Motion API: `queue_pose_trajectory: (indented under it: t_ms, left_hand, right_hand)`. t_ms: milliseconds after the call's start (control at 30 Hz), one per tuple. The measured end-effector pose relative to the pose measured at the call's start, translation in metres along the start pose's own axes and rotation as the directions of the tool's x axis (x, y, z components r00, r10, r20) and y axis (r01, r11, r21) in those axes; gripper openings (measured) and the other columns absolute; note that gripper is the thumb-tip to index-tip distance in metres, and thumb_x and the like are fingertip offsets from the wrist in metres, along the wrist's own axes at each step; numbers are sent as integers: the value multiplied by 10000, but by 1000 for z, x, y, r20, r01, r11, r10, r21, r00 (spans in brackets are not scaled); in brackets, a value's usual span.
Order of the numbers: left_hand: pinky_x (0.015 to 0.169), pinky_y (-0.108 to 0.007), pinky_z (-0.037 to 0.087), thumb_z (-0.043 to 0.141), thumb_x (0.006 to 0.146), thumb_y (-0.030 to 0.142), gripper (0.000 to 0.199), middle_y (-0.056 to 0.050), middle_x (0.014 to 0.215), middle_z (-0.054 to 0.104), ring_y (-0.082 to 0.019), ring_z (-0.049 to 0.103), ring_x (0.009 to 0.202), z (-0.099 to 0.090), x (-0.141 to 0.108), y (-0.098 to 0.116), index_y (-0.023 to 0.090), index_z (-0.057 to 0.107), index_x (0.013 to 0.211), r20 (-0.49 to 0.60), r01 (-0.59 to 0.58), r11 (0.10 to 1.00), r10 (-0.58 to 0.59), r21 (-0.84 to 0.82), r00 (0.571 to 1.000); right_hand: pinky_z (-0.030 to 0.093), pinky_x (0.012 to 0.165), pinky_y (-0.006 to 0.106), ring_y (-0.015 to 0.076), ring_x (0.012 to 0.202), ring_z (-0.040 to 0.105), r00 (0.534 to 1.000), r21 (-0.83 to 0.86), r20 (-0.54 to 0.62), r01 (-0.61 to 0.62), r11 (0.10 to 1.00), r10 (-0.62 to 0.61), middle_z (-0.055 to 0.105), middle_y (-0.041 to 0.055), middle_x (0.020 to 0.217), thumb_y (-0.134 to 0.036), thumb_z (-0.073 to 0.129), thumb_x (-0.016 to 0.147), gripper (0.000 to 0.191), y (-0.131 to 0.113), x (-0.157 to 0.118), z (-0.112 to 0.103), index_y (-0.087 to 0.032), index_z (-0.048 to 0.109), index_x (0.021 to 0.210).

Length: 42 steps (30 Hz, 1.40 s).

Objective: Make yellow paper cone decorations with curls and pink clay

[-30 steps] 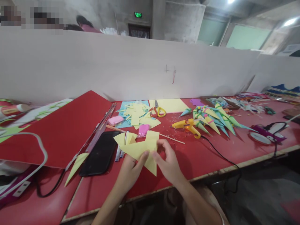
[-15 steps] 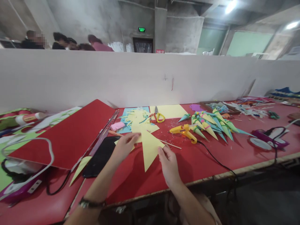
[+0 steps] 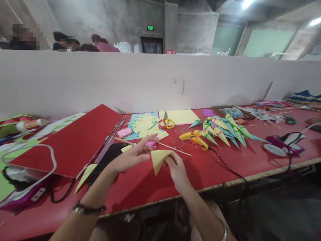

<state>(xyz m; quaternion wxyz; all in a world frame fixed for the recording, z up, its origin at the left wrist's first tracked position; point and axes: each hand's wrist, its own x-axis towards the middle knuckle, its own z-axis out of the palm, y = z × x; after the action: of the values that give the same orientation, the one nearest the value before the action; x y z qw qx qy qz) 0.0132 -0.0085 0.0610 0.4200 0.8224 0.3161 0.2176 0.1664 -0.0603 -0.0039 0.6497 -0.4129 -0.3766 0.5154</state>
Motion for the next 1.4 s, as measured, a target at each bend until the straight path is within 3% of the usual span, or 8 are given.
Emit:
queue_pose_trajectory:
  t_ms: [133, 300, 400, 533, 700, 933, 1200, 1400]
  left_hand:
    - [823, -309, 422, 579, 737, 345, 700, -75, 1216, 468, -145, 528, 845, 27, -22, 12, 296, 232, 1342, -79, -81, 997, 81, 7, 994]
    - [839, -337, 405, 631, 698, 369, 705, -94, 1292, 418, -162, 512, 851, 43, -19, -2, 274, 298, 1312, -162, -139, 985, 154, 101, 975]
    - [848, -339, 401, 666, 662, 372, 694, -106, 1287, 431, -227, 471, 1035, 47, -18, -8, 235, 358, 1269, -180, -145, 979, 170, 143, 969]
    - [834, -330, 411, 654, 673, 387, 511, -80, 1099, 554, -221, 506, 990, 49, -17, -11, 206, 485, 1119, -172, -167, 972, 195, 163, 966]
    - [937, -361, 361, 687, 633, 402, 749, -99, 1237, 412, -233, 410, 1127, 51, -23, -12, 239, 323, 1268, -125, -177, 966, 202, 187, 971]
    - [952, -379, 365, 651, 666, 426, 649, -100, 1233, 353, -244, 368, 1166, 54, -36, -14, 272, 375, 1232, -95, -196, 953, 223, 232, 970]
    - [762, -291, 459, 448, 716, 609, 554, -62, 1034, 484, -185, 518, 900, 58, -47, -7, 292, 473, 1170, -269, -411, 873, 475, 263, 838]
    - [591, -231, 454, 524, 744, 495, 445, -32, 874, 551, -143, 546, 710, 58, -53, -1, 327, 507, 1156, -299, -421, 871, 485, 255, 822]
  right_hand:
    - [334, 521, 207, 91, 527, 404, 993, 36, 105, -50, 998, 46, 457, -60, 540, -245, 496, 602, 63, 4, -2, 5, -184, 481, 598]
    - [319, 523, 208, 88, 527, 383, 983, 8, 177, -55, 998, 52, 459, -58, 574, -216, 464, 600, 52, 12, -2, 4, -186, 490, 633]
    - [323, 527, 210, 94, 537, 386, 984, 7, 173, -46, 999, 44, 460, -61, 601, -208, 464, 582, 134, 14, -1, 2, -196, 502, 709]
    - [341, 547, 219, 98, 547, 390, 977, -8, 210, -32, 999, 33, 426, -59, 587, -224, 501, 596, 69, 12, 0, 3, -200, 457, 644]
    - [345, 557, 219, 95, 574, 399, 937, -55, 348, 62, 997, -39, 418, -54, 622, -171, 496, 652, 75, 10, -6, 2, -198, 429, 671]
    - [341, 550, 223, 103, 597, 414, 897, -234, 439, 170, 957, -53, 423, -51, 670, -78, 445, 644, 178, 6, -19, 2, -210, 414, 761]
    - [373, 615, 215, 107, 722, 441, 882, -267, 471, 151, 952, -7, 442, -28, 824, -132, 468, 714, 234, -4, -24, 2, -219, 410, 923]
    - [388, 607, 223, 106, 676, 443, 873, -334, 485, 133, 933, 49, 435, -29, 790, -113, 456, 722, 230, -8, -27, 1, -225, 416, 919]
